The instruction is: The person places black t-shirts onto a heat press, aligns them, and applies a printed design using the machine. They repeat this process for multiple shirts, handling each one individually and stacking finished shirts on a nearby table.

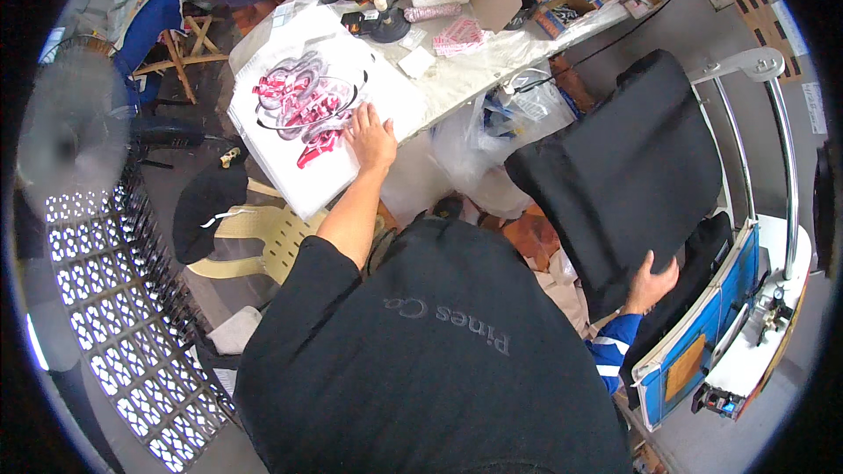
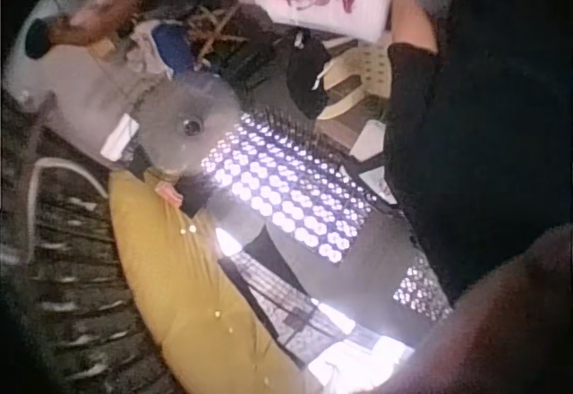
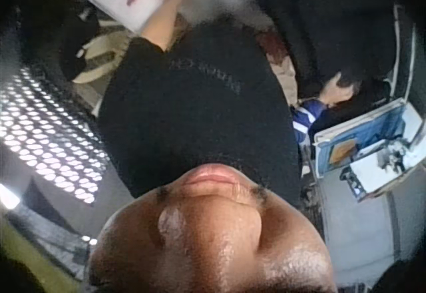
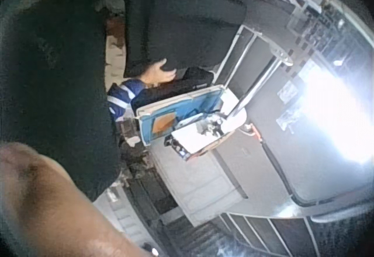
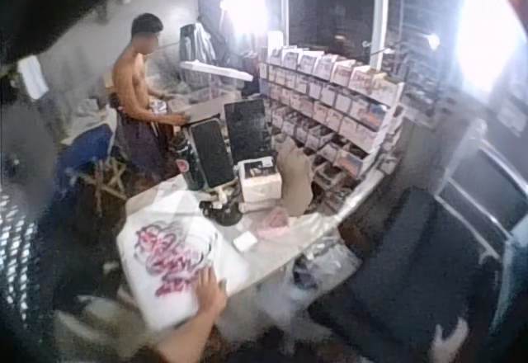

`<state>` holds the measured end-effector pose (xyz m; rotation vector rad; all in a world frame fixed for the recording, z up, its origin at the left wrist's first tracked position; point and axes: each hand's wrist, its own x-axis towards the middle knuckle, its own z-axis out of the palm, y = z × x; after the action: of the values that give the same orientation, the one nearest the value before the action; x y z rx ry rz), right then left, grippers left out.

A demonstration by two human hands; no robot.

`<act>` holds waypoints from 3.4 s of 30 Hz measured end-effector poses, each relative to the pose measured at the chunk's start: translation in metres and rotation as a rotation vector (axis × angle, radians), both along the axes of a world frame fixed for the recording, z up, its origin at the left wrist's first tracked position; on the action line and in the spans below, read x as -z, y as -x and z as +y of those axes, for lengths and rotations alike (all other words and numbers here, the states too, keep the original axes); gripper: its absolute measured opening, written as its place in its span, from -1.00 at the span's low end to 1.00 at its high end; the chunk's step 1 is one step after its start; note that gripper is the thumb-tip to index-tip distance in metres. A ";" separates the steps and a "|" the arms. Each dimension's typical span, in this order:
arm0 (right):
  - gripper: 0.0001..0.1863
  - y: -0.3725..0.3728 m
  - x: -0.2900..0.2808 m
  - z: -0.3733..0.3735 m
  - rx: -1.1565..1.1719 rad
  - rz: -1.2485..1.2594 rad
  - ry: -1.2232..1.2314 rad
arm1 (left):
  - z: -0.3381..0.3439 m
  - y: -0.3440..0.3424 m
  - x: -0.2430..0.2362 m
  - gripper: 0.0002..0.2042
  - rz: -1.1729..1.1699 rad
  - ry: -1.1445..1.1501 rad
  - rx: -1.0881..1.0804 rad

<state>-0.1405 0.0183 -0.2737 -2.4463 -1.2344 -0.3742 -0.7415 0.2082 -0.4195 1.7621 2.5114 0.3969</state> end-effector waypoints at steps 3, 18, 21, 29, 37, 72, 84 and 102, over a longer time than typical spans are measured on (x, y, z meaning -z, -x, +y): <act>-0.39 0.061 -0.019 0.027 -0.173 0.003 -0.042 | 0.010 -0.001 -0.015 -0.42 -0.018 0.102 0.021; -0.39 0.127 -0.007 0.035 -0.390 0.067 0.174 | 0.011 -0.004 0.011 -0.58 0.072 -0.067 0.016; -0.48 0.119 -0.018 0.028 -0.449 0.189 0.146 | 0.020 0.054 0.002 -0.73 -0.417 -0.125 -0.289; -0.82 0.096 -0.058 0.012 -0.467 0.504 -0.202 | -0.011 0.066 -0.261 -0.69 -0.826 -0.719 -0.273; -0.55 0.074 -0.083 0.041 -0.432 1.749 -0.343 | -0.088 -0.307 -0.263 -0.73 -0.614 -0.178 1.112; -0.36 -0.003 0.002 0.011 -0.073 0.212 0.061 | 0.099 -0.418 -0.162 -0.55 -0.243 -0.183 1.451; -0.37 -0.002 -0.012 0.019 -0.022 0.302 0.050 | 0.281 -0.667 -0.125 -0.59 -0.335 -0.224 1.637; -0.31 0.003 -0.015 0.034 -0.013 0.210 0.082 | 0.202 -0.433 -0.142 -0.77 -0.630 -0.304 1.443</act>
<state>-0.1438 0.0521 -0.2584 -2.4701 -1.1963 -0.0610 -0.3082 0.4101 -0.2771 2.4159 0.4683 0.9384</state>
